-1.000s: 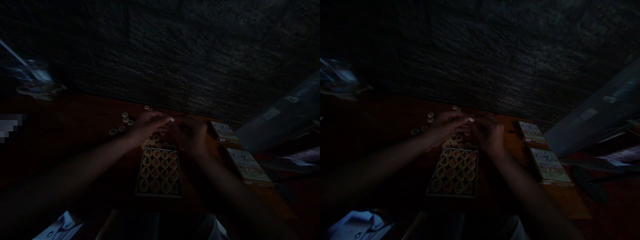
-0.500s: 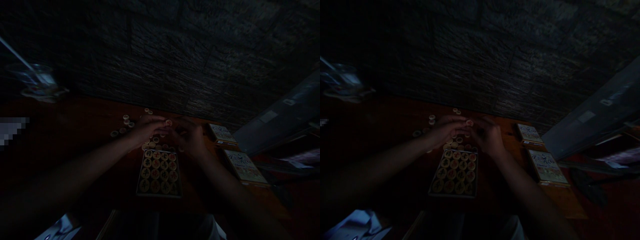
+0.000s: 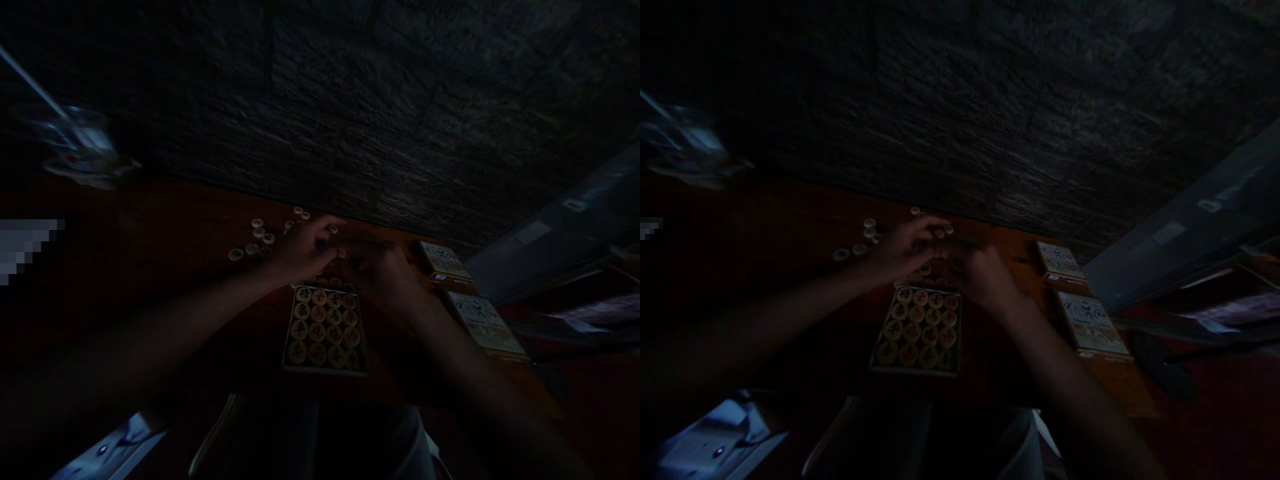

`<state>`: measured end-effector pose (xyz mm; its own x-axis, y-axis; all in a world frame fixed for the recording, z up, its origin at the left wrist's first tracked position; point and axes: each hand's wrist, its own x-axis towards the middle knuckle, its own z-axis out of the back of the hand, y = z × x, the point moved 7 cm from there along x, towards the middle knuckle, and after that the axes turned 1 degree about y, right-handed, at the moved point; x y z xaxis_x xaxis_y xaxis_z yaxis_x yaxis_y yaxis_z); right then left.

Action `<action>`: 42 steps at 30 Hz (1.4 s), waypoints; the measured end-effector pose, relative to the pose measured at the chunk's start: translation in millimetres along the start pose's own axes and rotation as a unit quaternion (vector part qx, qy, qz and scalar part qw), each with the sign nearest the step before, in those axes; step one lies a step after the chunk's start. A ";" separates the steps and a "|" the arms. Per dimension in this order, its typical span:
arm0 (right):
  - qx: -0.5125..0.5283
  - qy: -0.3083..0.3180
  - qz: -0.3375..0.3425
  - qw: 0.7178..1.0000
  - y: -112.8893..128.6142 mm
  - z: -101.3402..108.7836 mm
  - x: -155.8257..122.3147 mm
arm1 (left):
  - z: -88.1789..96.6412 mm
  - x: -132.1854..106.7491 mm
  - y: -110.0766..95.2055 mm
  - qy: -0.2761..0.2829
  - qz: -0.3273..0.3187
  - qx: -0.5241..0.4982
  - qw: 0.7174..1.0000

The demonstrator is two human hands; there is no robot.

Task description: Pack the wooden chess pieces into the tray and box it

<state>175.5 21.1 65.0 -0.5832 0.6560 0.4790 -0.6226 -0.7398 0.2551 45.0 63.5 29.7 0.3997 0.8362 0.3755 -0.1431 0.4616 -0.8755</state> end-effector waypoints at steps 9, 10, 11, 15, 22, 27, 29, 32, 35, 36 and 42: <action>0.085 -0.007 -0.179 0.980 11.1 26.6 -55.9 | -5.5 -3.3 -6.0 0.020 -0.026 -0.014 0.999; 0.096 -0.005 -0.193 0.976 14.2 27.2 -66.7 | -6.8 -3.4 -5.3 0.023 -0.029 -0.015 0.999; 0.101 0.000 -0.201 0.974 18.1 27.3 -76.6 | -8.1 -3.5 -4.7 0.026 -0.032 -0.015 0.999; 0.111 0.023 -0.204 0.972 36.0 24.4 -101.2 | -10.9 -4.0 -2.8 0.036 -0.038 -0.015 0.999; 0.115 0.064 -0.181 0.975 51.5 13.0 -106.1 | -8.2 -3.4 -2.3 0.033 -0.035 -0.004 0.999; 0.096 0.081 -0.169 0.978 55.5 8.6 -109.3 | -5.5 -2.0 -0.8 0.032 -0.038 0.005 0.999; 0.082 0.097 -0.170 0.977 57.7 6.5 -111.5 | -4.8 -1.8 -0.1 0.033 -0.038 0.008 0.999; 0.063 0.116 -0.159 0.978 62.4 5.3 -113.3 | -4.6 -2.3 -0.4 0.036 -0.040 0.007 0.999; 0.055 0.107 -0.149 0.981 65.0 8.7 -114.7 | -4.8 -3.1 -1.9 0.037 -0.041 0.003 0.998; 0.057 0.103 -0.149 0.982 65.2 10.1 -115.5 | -4.8 -3.3 -2.3 0.037 -0.041 0.003 0.998; 0.089 0.118 -0.160 0.976 64.1 12.5 -120.0 | -4.6 -3.0 -0.3 0.034 -0.036 0.006 0.999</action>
<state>212.1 -106.9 34.4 -0.4905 0.8586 0.1492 -0.7045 -0.4914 0.5121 48.0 59.5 27.5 0.4696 0.7793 0.4148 -0.1228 0.5230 -0.8435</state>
